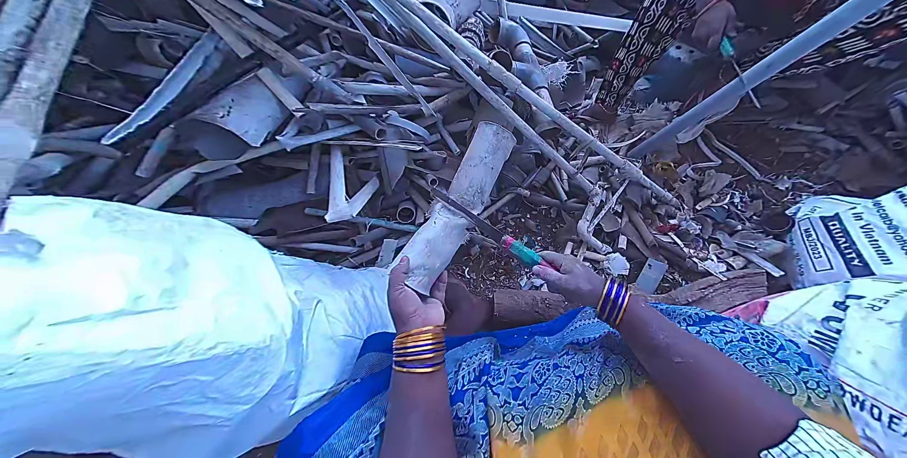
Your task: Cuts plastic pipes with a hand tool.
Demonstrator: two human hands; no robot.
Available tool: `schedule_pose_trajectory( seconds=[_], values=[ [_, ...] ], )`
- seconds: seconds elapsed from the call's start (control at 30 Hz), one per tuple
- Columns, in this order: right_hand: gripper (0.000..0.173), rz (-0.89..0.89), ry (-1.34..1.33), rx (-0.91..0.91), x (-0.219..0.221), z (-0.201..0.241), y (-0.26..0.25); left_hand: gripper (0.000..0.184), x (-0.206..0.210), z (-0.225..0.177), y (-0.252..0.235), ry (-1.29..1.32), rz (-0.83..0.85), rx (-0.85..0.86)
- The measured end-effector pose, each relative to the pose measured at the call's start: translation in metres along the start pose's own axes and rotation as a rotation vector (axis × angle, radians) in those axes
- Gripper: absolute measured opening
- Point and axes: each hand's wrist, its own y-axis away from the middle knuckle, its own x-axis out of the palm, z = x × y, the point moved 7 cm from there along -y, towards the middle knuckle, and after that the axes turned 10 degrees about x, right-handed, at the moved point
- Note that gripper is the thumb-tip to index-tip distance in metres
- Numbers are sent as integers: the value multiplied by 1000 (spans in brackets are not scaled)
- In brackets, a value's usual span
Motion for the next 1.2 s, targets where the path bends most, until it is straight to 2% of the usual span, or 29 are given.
schedule_pose_trajectory(
  seconds=[0.13, 0.27, 0.37, 0.43, 0.57, 0.63, 0.73, 0.83, 0.9, 1.0, 1.13, 1.2],
  values=[
    [45, -125, -119, -23, -10, -3, -2, 33, 2, -3, 0, -18, 17, -7],
    [45, -90, -123, -109, -29, 1, 2, 32, -1, -5, -5, 0, -8, -14],
    [46, -252, -402, -238, -54, 2, 9, 33, -7, -10, -13, 2, -29, 6],
    [46, -309, -482, -301, -72, -2, 12, 37, -9, -12, -17, 10, -33, 14],
    [49, -130, -68, -250, -83, -4, 17, 36, -13, -18, -20, 45, -41, 17],
    [46, -145, -103, -294, -91, -3, 20, 32, -15, -22, -20, 37, -54, 14],
    [45, -235, -300, -392, -103, -5, 23, 29, -17, -23, -22, 26, -50, 16],
    [49, -202, -33, -372, -101, -6, 25, 31, -20, -23, -24, 29, -54, -2],
    [48, -215, -39, -425, -106, -2, 30, 33, -20, -25, -25, 26, -57, -13],
    [51, -288, -218, -536, -116, 2, 36, 33, -22, -23, -25, 41, -66, -32],
    [48, -236, 86, -377, -107, -4, 30, 35, -22, -20, -28, 56, -68, -39],
    [49, -281, 54, -442, -110, 1, 32, 36, -22, -20, -29, 51, -67, -33]
  ],
)
